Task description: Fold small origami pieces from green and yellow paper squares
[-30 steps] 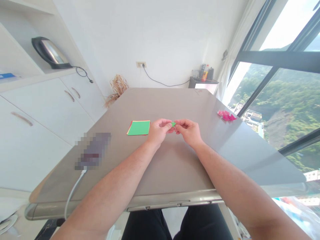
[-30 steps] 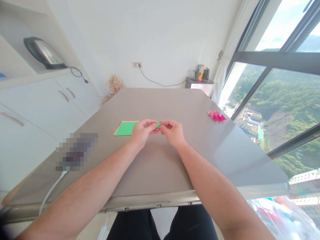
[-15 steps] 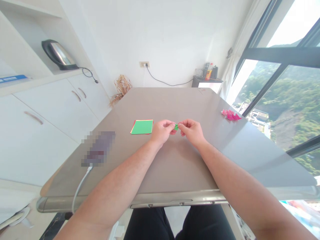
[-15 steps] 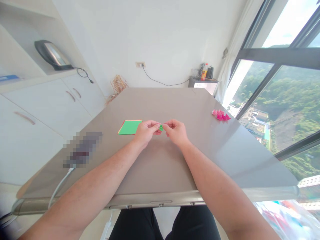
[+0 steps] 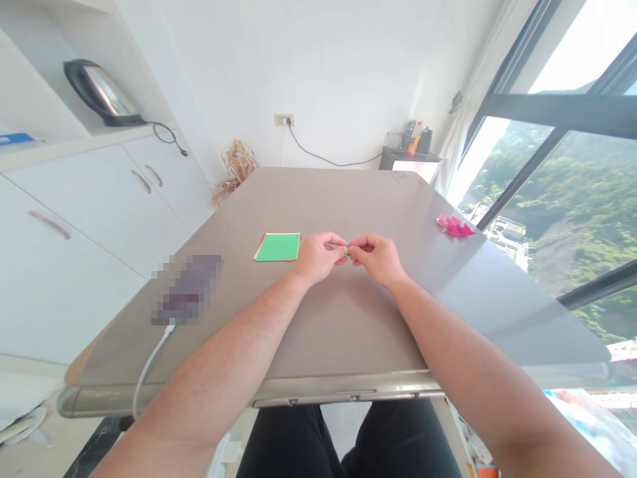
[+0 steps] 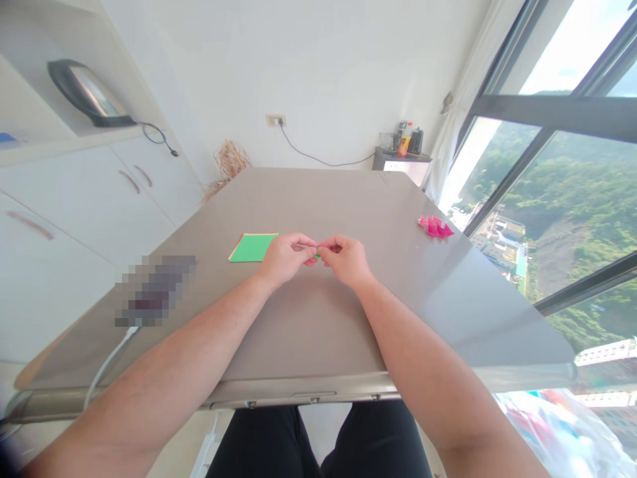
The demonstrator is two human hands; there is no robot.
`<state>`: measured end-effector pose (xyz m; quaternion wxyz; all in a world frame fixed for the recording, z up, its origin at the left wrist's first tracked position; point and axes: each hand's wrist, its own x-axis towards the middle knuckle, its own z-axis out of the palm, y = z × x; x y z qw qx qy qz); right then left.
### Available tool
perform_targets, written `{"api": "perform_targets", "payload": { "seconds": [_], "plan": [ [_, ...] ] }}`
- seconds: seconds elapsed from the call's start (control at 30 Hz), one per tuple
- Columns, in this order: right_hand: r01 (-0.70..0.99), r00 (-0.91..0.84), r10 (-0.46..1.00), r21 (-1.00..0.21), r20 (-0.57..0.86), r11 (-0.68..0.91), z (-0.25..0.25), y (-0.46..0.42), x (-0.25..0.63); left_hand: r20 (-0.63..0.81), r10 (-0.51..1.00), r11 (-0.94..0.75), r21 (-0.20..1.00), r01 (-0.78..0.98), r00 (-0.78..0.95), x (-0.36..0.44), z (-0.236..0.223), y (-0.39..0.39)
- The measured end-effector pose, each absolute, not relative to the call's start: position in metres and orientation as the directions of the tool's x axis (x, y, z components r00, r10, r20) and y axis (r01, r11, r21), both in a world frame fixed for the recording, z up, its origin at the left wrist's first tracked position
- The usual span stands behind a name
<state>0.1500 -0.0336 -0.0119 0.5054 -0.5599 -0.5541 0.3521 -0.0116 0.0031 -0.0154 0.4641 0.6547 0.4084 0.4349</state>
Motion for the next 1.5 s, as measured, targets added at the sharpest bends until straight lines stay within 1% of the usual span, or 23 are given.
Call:
{"api": "perform_targets", "payload": {
  "seconds": [0.17,0.3,0.37,0.47,0.67,0.8,0.93,1.03,1.17,1.27,1.5],
  "plan": [
    [0.315,0.126,0.980,-0.943,0.155,0.109,-0.013,-0.033,0.150,0.201,0.930,-0.289,0.918,0.272,0.308,-0.013,-0.014,0.002],
    [0.353,0.102,0.980,-0.928,0.168,0.123,-0.013,-0.033,0.150,0.208,0.926,-0.300,0.912,0.281,0.315,-0.012,-0.018,0.004],
    [0.346,0.097,0.981,-0.930,0.170,0.126,-0.013,-0.034,0.151,0.225,0.926,-0.302,0.923,0.240,0.302,-0.011,-0.020,0.005],
    [0.299,0.099,0.981,-0.945,0.170,0.134,-0.014,-0.034,0.152,0.233,0.930,-0.278,0.952,0.129,0.284,-0.010,-0.021,0.006],
    [0.125,0.136,0.978,-0.982,0.160,0.143,-0.014,-0.032,0.153,0.198,0.952,-0.186,0.980,-0.074,0.233,-0.010,-0.015,0.006],
    [0.006,0.148,0.976,-0.987,0.162,0.163,-0.012,-0.032,0.149,0.191,0.959,-0.155,0.972,-0.176,0.208,-0.009,-0.013,0.005],
    [-0.063,0.151,0.975,-0.982,0.165,0.176,-0.009,-0.034,0.147,0.168,0.974,-0.122,0.953,-0.276,0.151,-0.006,-0.011,0.003],
    [-0.111,0.141,0.981,-0.982,0.136,0.152,-0.008,-0.034,0.146,0.140,0.984,-0.093,0.930,-0.356,0.109,-0.003,-0.011,0.001],
    [-0.165,0.118,0.987,-0.978,0.108,0.127,-0.010,-0.033,0.145,0.085,0.992,-0.032,0.888,-0.458,0.096,-0.001,-0.013,0.001],
    [-0.176,0.101,0.989,-0.977,0.106,0.123,-0.011,-0.032,0.143,0.048,0.996,-0.001,0.868,-0.496,0.081,0.000,-0.014,0.001],
    [-0.169,0.133,0.986,-0.978,0.100,0.122,-0.010,-0.032,0.138,0.020,0.999,0.007,0.866,-0.501,0.049,0.003,-0.010,-0.002]
  ]
}}
